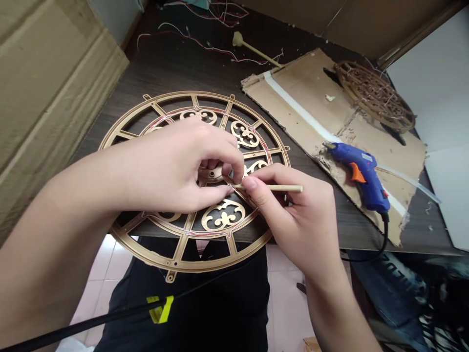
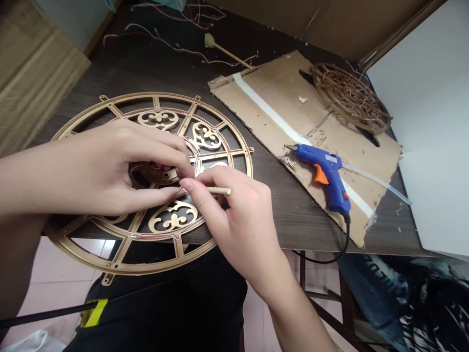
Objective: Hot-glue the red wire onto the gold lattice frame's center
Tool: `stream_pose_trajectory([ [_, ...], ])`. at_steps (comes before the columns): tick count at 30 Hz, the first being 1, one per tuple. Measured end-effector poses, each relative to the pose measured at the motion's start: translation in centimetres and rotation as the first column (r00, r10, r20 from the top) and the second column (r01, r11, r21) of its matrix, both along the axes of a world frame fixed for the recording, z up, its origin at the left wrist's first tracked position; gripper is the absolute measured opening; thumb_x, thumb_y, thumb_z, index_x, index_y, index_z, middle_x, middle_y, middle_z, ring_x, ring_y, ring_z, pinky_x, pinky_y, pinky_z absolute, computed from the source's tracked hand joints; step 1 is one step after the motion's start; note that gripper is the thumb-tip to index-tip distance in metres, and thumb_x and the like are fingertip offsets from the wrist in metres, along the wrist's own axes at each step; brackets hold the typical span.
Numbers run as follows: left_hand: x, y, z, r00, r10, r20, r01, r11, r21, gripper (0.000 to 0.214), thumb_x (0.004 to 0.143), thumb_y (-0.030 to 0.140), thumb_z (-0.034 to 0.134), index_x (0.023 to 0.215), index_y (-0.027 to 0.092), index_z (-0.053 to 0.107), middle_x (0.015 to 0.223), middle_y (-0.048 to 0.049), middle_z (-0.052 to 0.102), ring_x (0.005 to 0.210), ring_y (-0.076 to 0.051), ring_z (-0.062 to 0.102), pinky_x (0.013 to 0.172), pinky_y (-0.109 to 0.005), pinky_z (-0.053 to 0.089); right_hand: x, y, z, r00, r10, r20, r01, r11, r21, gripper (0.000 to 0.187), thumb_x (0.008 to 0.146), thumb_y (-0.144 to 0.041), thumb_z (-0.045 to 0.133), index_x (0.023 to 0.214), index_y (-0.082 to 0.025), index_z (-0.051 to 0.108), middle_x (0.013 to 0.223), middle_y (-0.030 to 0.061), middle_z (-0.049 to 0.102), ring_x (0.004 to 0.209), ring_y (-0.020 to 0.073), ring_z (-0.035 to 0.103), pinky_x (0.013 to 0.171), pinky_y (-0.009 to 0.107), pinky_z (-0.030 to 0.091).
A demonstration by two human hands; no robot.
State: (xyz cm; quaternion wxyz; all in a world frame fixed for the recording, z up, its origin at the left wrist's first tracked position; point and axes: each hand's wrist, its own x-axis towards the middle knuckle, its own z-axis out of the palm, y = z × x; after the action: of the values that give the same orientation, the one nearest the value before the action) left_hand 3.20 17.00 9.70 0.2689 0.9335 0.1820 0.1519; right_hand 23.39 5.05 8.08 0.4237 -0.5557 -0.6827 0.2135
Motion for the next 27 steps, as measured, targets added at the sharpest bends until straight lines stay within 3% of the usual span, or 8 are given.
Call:
stream_pose_trajectory([
  [5,0.2,0.09,-0.17,1.0,-0.002,0.003,0.002,1.0,0.008,0.02,0.101,0.033,0.063,0.094,0.027,0.081,0.084,0.0043,0.074,0.076,-0.013,0.064,0.071,-0.028,0.046,-0.08,0.09,-0.01,1.0,-0.017,-0.002,0.017,1.0,-0.005,0.014,0.107,-0.022,0.078,0.094,-0.018,0.082,0.084,-0.0055,0.081,0.072,0.0077,0.068,0.074,0.022,0.054],
  [11,0.25,-0.53,0.54,0.999,0.022,-0.029,-0.021,0.998,0.057,0.025,0.098,0.028,0.06,0.077,0.021,0.071,0.073,0.0025,0.067,0.067,-0.013,0.056,0.068,-0.033,0.038,-0.12,0.23,0.45,0.999,-0.029,0.02,0.029,0.999,-0.018,0.016,0.106,-0.022,0.079,0.091,-0.02,0.081,0.08,-0.0047,0.08,0.069,0.0103,0.067,0.069,0.025,0.052],
  [22,0.21,-0.67,0.74,0.999,0.015,-0.039,-0.011,0.992,0.122,0.025,0.101,0.025,0.061,0.078,0.021,0.071,0.077,0.001,0.069,0.069,-0.014,0.056,0.072,-0.035,0.034,-0.2,0.41,0.72,1.0,-0.018,0.02,0.019,1.0,-0.015,0.017,0.106,-0.022,0.081,0.089,-0.02,0.081,0.079,-0.0047,0.08,0.069,0.01,0.069,0.068,0.024,0.052],
  [27,0.02,-0.6,0.71,1.0,-0.009,-0.028,0.013,0.991,0.136,0.02,0.101,0.02,0.062,0.086,0.021,0.076,0.081,0.0016,0.073,0.073,-0.014,0.059,0.075,-0.033,0.036,-0.17,0.19,0.47,0.999,-0.022,0.024,0.021,0.999,0.034,0.015,0.105,-0.02,0.081,0.09,-0.019,0.082,0.086,-0.0033,0.085,0.073,0.0112,0.074,0.075,0.024,0.059],
])
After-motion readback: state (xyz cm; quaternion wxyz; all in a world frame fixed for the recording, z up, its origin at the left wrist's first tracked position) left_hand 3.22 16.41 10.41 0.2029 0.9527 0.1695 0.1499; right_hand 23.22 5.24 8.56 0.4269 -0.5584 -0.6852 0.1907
